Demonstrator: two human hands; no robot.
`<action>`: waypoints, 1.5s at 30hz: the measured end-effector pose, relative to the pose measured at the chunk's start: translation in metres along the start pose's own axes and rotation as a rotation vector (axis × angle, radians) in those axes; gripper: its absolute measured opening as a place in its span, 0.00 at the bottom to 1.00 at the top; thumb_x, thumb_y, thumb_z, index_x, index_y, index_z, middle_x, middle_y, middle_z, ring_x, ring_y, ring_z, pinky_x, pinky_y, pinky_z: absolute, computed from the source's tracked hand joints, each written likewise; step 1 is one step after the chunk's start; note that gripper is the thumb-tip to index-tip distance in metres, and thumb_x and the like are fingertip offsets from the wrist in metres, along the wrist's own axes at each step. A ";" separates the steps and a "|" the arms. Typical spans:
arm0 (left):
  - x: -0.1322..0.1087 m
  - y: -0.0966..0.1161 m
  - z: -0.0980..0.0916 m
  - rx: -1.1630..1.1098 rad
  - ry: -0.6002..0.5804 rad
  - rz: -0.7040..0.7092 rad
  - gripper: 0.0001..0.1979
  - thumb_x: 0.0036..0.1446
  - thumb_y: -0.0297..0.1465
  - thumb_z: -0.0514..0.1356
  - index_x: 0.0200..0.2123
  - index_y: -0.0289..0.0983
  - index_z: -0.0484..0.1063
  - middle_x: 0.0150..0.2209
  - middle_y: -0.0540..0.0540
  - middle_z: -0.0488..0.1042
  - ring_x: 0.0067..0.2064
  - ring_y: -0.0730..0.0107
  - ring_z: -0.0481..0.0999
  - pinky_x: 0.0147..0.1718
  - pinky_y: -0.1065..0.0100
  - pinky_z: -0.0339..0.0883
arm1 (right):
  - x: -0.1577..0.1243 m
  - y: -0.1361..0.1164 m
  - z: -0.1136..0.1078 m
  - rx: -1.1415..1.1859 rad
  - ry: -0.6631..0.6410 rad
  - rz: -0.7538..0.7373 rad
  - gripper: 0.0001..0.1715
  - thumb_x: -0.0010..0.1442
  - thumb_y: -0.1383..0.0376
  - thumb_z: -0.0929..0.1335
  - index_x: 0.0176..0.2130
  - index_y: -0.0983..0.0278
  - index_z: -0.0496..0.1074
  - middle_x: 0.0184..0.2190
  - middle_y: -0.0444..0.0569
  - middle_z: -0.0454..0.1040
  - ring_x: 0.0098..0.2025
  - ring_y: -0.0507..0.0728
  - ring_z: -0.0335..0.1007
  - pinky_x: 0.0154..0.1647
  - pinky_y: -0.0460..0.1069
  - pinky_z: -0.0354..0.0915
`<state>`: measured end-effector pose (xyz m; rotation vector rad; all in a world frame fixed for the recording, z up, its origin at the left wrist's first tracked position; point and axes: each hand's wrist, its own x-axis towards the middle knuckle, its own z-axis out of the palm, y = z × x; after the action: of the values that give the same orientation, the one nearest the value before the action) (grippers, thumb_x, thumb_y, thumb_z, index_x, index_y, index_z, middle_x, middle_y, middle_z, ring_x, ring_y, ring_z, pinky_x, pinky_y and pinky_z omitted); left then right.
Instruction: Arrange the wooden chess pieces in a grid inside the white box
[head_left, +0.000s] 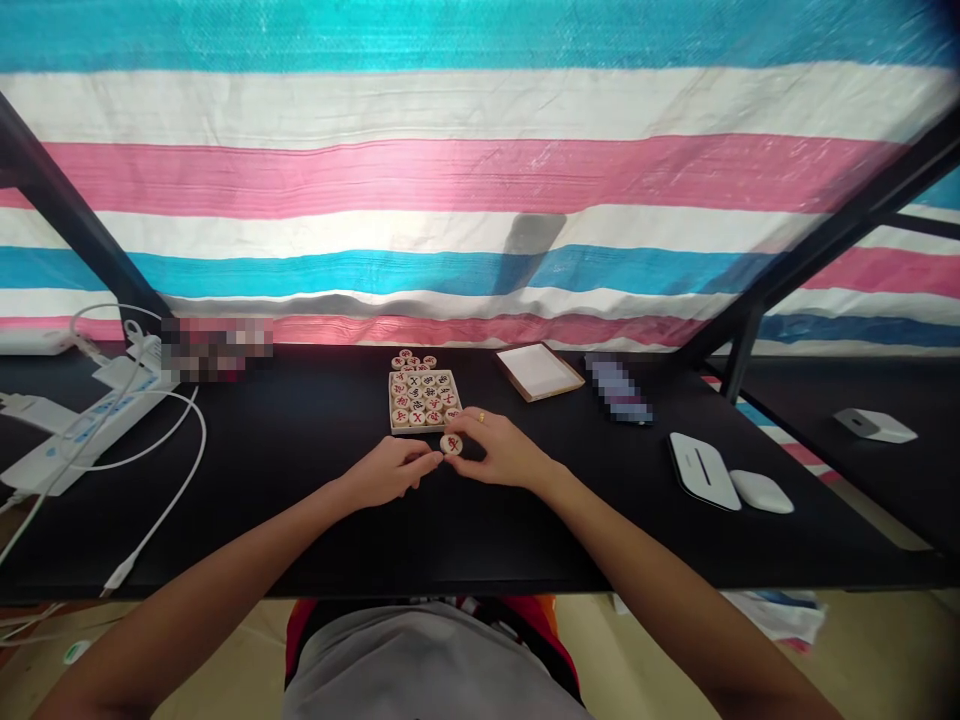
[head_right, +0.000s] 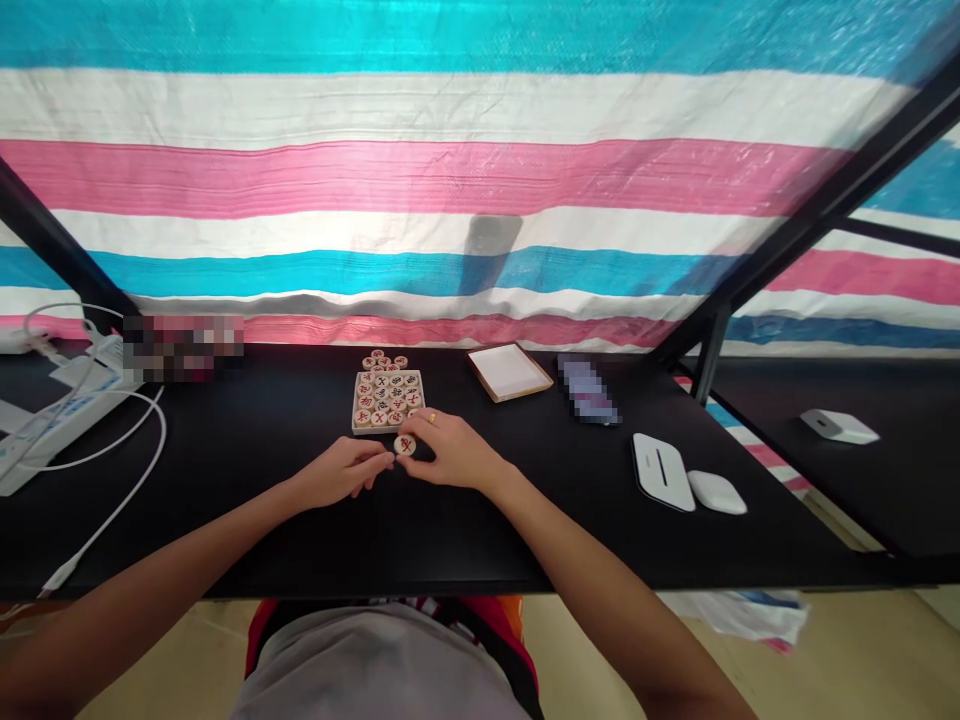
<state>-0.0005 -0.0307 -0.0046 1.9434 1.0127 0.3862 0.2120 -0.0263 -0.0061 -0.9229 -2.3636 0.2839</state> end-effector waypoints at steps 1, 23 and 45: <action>0.000 0.001 0.000 -0.036 -0.008 -0.007 0.20 0.61 0.45 0.49 0.29 0.35 0.69 0.20 0.53 0.67 0.18 0.77 0.65 0.19 0.75 0.57 | 0.000 -0.002 0.003 0.002 -0.030 -0.006 0.08 0.56 0.61 0.66 0.38 0.61 0.67 0.32 0.49 0.71 0.36 0.56 0.68 0.38 0.49 0.65; 0.002 0.005 0.002 -0.062 -0.015 -0.035 0.18 0.61 0.42 0.48 0.27 0.36 0.65 0.20 0.53 0.67 0.19 0.76 0.65 0.22 0.74 0.58 | 0.005 0.008 0.000 0.722 -0.504 0.476 0.18 0.58 0.54 0.65 0.32 0.67 0.71 0.24 0.43 0.72 0.19 0.46 0.58 0.19 0.42 0.55; 0.003 0.000 0.000 -0.027 -0.038 -0.009 0.19 0.62 0.43 0.47 0.29 0.36 0.66 0.21 0.53 0.68 0.20 0.76 0.66 0.23 0.74 0.59 | 0.004 0.015 0.003 0.860 -0.557 0.586 0.24 0.57 0.48 0.65 0.30 0.68 0.69 0.17 0.41 0.69 0.15 0.47 0.64 0.12 0.40 0.58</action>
<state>0.0019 -0.0284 -0.0049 1.9150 0.9863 0.3546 0.2160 -0.0123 -0.0128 -1.1304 -1.9685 1.8089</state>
